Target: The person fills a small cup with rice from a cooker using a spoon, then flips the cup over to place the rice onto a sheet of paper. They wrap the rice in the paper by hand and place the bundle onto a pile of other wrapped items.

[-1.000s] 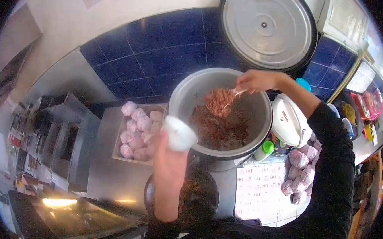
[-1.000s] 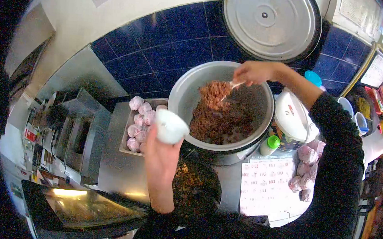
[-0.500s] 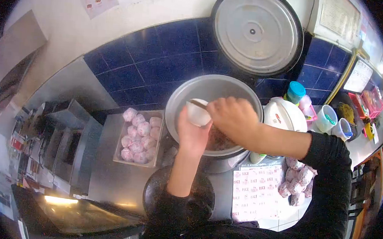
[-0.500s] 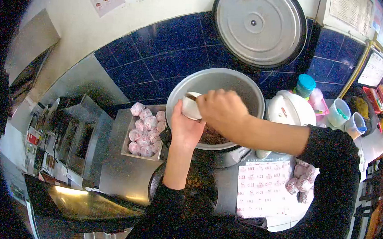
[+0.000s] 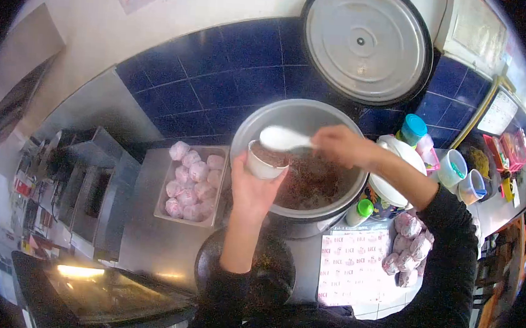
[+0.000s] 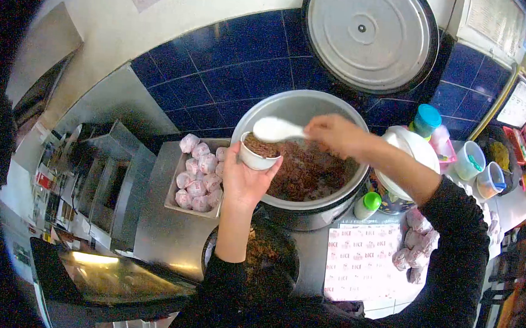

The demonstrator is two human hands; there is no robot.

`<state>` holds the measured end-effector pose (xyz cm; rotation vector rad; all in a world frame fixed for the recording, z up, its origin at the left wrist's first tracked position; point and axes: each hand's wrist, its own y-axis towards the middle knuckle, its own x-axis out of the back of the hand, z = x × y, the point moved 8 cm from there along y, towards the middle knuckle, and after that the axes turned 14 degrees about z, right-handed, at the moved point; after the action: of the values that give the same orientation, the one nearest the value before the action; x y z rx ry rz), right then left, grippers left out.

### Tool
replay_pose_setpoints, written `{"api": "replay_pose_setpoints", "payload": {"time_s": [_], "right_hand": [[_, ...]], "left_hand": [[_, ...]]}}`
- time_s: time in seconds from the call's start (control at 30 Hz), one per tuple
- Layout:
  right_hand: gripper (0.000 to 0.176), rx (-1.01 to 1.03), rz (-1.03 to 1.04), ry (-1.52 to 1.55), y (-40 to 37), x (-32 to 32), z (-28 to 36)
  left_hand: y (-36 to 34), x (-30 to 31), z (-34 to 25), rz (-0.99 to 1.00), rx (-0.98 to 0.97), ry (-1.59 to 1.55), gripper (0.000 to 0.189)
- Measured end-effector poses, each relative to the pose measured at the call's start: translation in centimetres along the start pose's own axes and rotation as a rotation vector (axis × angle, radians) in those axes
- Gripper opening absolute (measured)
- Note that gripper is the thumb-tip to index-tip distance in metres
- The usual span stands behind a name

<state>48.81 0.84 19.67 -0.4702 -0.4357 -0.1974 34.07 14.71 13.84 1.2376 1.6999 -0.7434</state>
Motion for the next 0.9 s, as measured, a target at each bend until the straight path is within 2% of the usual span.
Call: {"api": "replay_pose_setpoints", "payload": {"time_s": [0.07, 0.1, 0.17, 0.2, 0.27, 0.3, 0.43, 0.5, 0.53, 0.6, 0.63, 0.7, 0.73, 0.8, 0.83, 0.9], "right_hand": [[0.021, 0.427, -0.317, -0.508, 0.5, 3.2, 2.4], [0.021, 0.42, -0.308, -0.5, 0.9, 3.2, 2.0], [0.017, -0.061, -0.322, -1.154, 2.5, 3.3, 0.7], [0.017, -0.066, -0.318, -1.151, 3.6, 3.3, 0.2], [0.017, -0.238, -0.047, -1.429, 7.8, 1.8, -3.5], [0.018, -0.274, 0.026, -1.472, 9.1, 1.3, -4.2], [0.018, -0.212, 0.133, -1.454, 14.5, 0.8, -7.9], [0.02, -0.142, 0.279, -1.429, 16.3, 0.4, -9.3], [0.02, -0.145, 0.289, -1.429, 16.9, 0.6, -8.9], [0.024, -0.353, 0.493, -1.397, 17.6, 0.4, -10.5], [0.024, -0.358, 0.498, -1.399, 17.7, 0.1, -10.8], [0.028, -0.19, 0.589, -1.322, 18.8, -1.6, -12.1], [0.028, -0.193, 0.585, -1.328, 19.4, -2.1, -13.1], [0.029, -0.186, 0.511, -0.78, 19.3, -4.2, -13.5], [0.029, -0.184, 0.507, -0.782, 18.8, -5.3, -13.1], [0.029, 0.013, 0.706, -1.091, 16.0, -9.2, -8.4]], "left_hand": [[-0.5, -0.4, -1.3, 0.017, -0.091, 0.073, 0.051], [-0.7, -0.5, -1.8, 0.045, -0.102, 0.05, 0.051], [-1.1, -0.5, -2.7, 0.035, -0.135, 0.066, 0.05], [-1.3, -0.8, -3.1, 0.033, -0.169, 0.085, 0.049], [-1.7, -1.3, -3.4, 0.045, -0.166, 0.08, 0.046], [-1.8, -1.2, -3.6, 0.064, -0.173, 0.063, 0.045], [-2.7, -1.2, -4.2, 0.112, -0.178, 0.038, 0.044], [-3.1, -1.1, -4.8, 0.095, -0.197, 0.048, 0.045], [-3.4, -0.9, -5.0, 0.081, -0.215, 0.057, 0.046], [-3.3, -0.5, -5.2, 0.079, -0.225, 0.044, 0.046], [-3.3, -0.5, -5.3, 0.088, -0.241, 0.039, 0.047], [-3.3, -0.4, -5.1, 0.099, -0.236, 0.014, 0.048], [-3.3, -0.4, -5.0, 0.108, -0.232, -0.003, 0.048], [-3.5, -0.6, -4.9, 0.115, -0.232, -0.007, 0.048], [-3.6, -0.6, -4.9, 0.118, -0.226, -0.008, 0.047], [-3.6, -0.4, -4.9, 0.123, -0.226, -0.008, 0.047]]}}
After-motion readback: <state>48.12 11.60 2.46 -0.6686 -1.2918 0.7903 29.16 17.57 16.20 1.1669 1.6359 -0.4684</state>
